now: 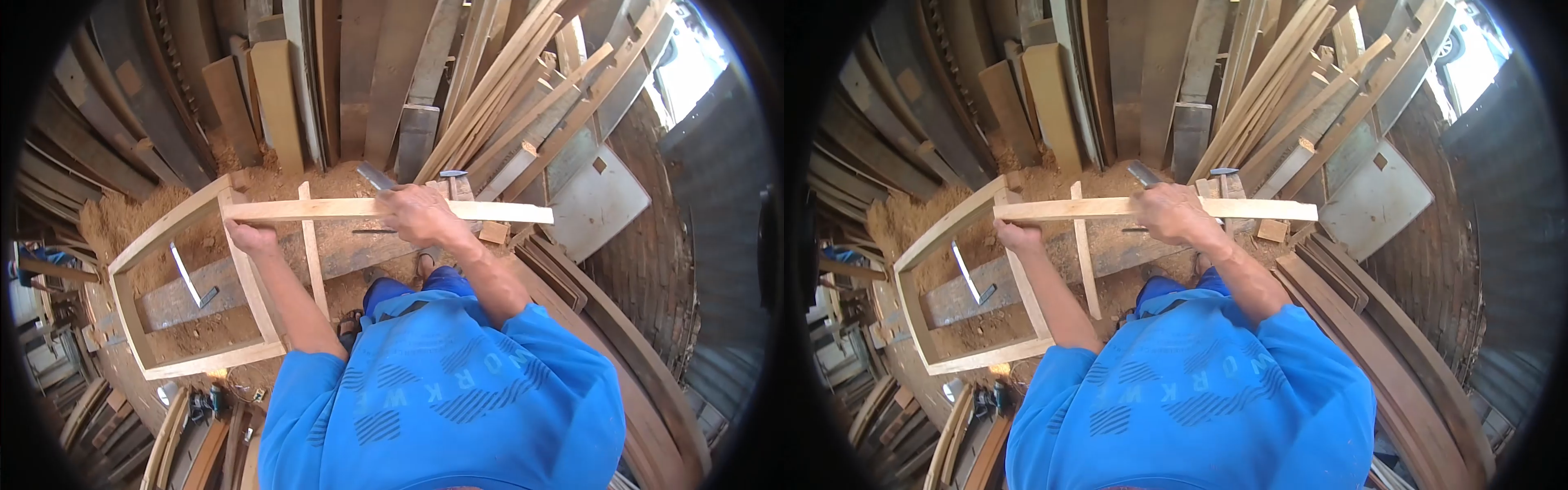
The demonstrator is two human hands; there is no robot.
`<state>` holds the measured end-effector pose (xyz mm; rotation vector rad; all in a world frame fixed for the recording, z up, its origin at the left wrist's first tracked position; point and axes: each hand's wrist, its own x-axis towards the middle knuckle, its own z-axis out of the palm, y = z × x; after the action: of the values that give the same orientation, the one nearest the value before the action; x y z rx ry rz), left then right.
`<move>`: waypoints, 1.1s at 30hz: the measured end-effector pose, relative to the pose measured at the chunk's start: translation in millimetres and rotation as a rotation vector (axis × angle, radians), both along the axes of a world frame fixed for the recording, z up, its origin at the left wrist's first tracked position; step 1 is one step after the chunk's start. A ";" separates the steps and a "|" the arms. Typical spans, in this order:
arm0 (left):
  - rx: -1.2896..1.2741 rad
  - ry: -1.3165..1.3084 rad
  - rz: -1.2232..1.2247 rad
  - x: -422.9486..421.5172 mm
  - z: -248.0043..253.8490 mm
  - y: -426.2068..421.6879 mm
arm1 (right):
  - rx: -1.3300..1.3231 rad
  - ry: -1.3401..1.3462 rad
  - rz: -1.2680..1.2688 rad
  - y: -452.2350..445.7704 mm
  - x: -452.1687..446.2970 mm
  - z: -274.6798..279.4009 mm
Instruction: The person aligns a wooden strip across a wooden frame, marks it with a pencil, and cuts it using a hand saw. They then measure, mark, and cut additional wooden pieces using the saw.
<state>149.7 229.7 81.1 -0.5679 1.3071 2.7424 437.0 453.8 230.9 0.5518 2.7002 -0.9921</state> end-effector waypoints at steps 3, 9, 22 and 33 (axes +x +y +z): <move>-1.371 0.335 0.369 16.0 -16.8 -16.9 | 0.078 0.034 0.080 5.9 -8.2 -6.3; -1.559 1.246 -1.149 134.8 141.4 43.7 | 0.087 -0.037 0.411 5.9 -23.5 14.5; -1.474 0.788 -1.375 161.5 84.4 48.1 | 0.433 0.492 -0.428 46.0 20.9 14.6; -1.534 0.679 -1.373 201.8 67.9 53.0 | -0.591 0.209 -0.590 3.1 10.3 -69.6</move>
<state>351.5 282.7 149.0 1.0209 2.3170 0.5028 447.3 457.0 161.3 1.1855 2.2353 -1.9911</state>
